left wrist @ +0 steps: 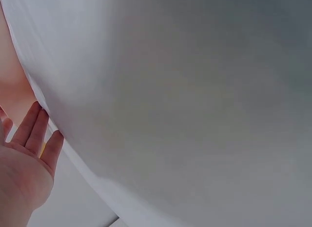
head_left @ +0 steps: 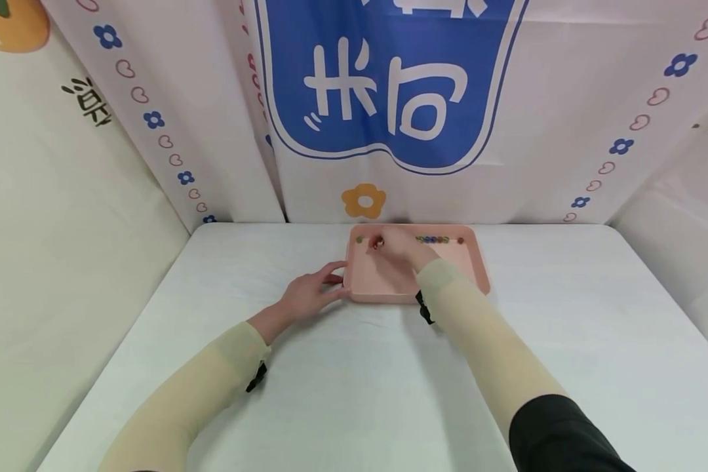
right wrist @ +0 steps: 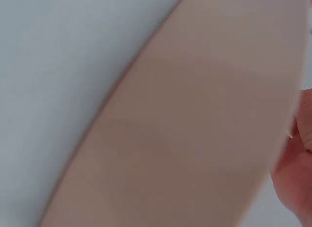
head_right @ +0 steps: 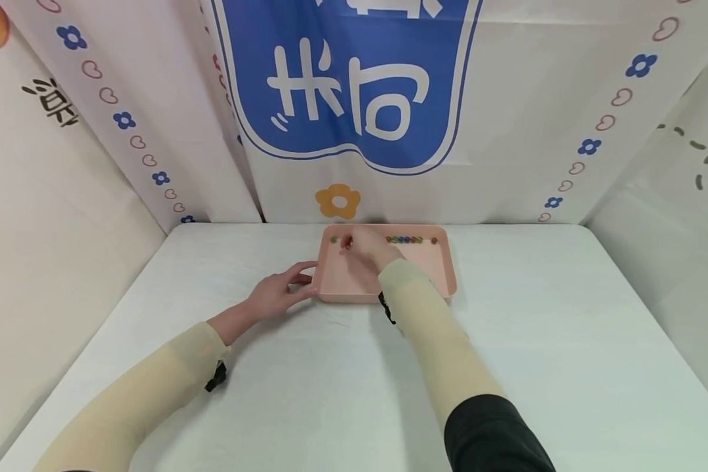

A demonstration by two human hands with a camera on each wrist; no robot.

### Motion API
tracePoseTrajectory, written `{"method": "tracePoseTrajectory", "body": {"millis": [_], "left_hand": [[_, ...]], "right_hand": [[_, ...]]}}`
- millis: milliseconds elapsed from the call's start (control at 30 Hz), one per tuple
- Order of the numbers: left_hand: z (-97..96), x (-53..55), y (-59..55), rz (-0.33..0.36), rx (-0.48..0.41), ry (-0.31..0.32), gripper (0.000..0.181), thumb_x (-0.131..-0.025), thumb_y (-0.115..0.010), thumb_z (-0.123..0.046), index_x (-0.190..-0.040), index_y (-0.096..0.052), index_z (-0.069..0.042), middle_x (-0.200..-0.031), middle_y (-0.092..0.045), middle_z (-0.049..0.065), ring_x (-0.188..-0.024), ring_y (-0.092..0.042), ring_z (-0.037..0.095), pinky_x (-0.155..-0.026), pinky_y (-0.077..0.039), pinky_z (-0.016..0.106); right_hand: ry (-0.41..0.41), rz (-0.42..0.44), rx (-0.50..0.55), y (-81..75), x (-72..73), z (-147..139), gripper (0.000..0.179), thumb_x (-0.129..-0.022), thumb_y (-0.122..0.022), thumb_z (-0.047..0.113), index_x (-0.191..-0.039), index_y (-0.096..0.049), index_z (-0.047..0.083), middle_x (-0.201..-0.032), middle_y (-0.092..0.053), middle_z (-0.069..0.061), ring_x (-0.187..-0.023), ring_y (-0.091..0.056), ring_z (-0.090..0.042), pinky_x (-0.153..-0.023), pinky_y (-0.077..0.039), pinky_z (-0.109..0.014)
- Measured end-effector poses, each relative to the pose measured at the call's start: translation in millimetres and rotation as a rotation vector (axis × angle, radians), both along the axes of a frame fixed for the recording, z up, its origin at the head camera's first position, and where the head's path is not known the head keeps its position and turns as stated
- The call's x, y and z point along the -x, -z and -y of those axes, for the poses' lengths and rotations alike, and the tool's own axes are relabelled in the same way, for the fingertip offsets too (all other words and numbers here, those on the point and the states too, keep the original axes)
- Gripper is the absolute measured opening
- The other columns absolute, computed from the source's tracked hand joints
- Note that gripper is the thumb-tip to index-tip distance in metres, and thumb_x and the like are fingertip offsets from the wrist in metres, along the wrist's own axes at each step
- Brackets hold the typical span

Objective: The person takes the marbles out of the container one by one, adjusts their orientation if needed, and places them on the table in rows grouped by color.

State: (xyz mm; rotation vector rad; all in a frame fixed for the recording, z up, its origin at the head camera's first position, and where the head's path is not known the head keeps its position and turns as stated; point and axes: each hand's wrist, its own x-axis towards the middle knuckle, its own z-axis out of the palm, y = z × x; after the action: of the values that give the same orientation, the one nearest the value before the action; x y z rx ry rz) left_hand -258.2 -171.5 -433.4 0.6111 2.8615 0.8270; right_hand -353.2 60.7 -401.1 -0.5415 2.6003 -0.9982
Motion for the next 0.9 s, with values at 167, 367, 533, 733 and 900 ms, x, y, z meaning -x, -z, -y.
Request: {"method": "tracePoseTrajectory", "body": {"millis": [167,367,533,733,900], "left_hand": [[1.4,2.0,-1.2,0.005,-0.001,0.013,0.064,-0.093,-0.06,-0.05,-0.146,-0.039,-0.023,-0.126,-0.065,0.004,-0.116,-0.058,0.029,-0.096,-0.042,0.05],[1.5,3.0,-1.3,0.021,0.007,0.016,0.065,-0.093,-0.059,-0.052,-0.147,-0.038,-0.022,-0.127,-0.064,0.005,-0.118,-0.057,0.029,-0.097,-0.041,0.051],[0.5,2.7,-2.1,0.025,0.008,0.01,0.065,-0.093,-0.059,-0.053,-0.147,-0.038,-0.022,-0.127,-0.064,0.005,-0.118,-0.058,0.029,-0.098,-0.041,0.051],[-0.4,3.2,-1.9,0.02,0.023,0.006,0.066,-0.093,-0.058,-0.053,-0.147,-0.038,-0.022,-0.127,-0.064,0.005,-0.117,-0.058,0.028,-0.099,-0.04,0.05],[0.2,3.1,-1.2,0.017,0.025,0.005,0.067,-0.093,-0.059,-0.052,-0.149,-0.036,-0.022,-0.127,-0.064,0.005,-0.117,-0.058,0.027,-0.098,-0.041,0.049]], "right_hand": [[-0.051,-0.079,-0.06,-5.0,5.0,-3.4,0.033,-0.09,-0.046,-0.009,-0.112,-0.067,0.003,-0.114,-0.062,-0.007,-0.103,-0.052,-0.021,-0.092,-0.042,-0.033],[-0.131,-0.158,-0.095,-14.2,3.0,-13.0,0.027,-0.094,-0.052,-0.003,-0.115,-0.068,0.002,-0.114,-0.065,-0.01,-0.103,-0.056,-0.022,-0.09,-0.046,-0.034],[-0.123,-0.148,-0.07,-20.8,-4.5,-27.4,0.024,-0.095,-0.053,-0.002,-0.114,-0.067,0.001,-0.112,-0.063,-0.009,-0.102,-0.054,-0.023,-0.089,-0.046,-0.036],[-0.108,-0.078,-0.021,-24.2,-15.5,-46.4,0.021,-0.098,-0.053,0.005,-0.116,-0.065,0.004,-0.114,-0.061,-0.011,-0.102,-0.052,-0.025,-0.091,-0.045,-0.038],[-0.126,-0.065,0.027,-24.7,-25.4,-55.2,0.02,-0.098,-0.055,0.007,-0.115,-0.065,0.008,-0.116,-0.061,-0.012,-0.099,-0.052,-0.024,-0.088,-0.046,-0.038]]}}
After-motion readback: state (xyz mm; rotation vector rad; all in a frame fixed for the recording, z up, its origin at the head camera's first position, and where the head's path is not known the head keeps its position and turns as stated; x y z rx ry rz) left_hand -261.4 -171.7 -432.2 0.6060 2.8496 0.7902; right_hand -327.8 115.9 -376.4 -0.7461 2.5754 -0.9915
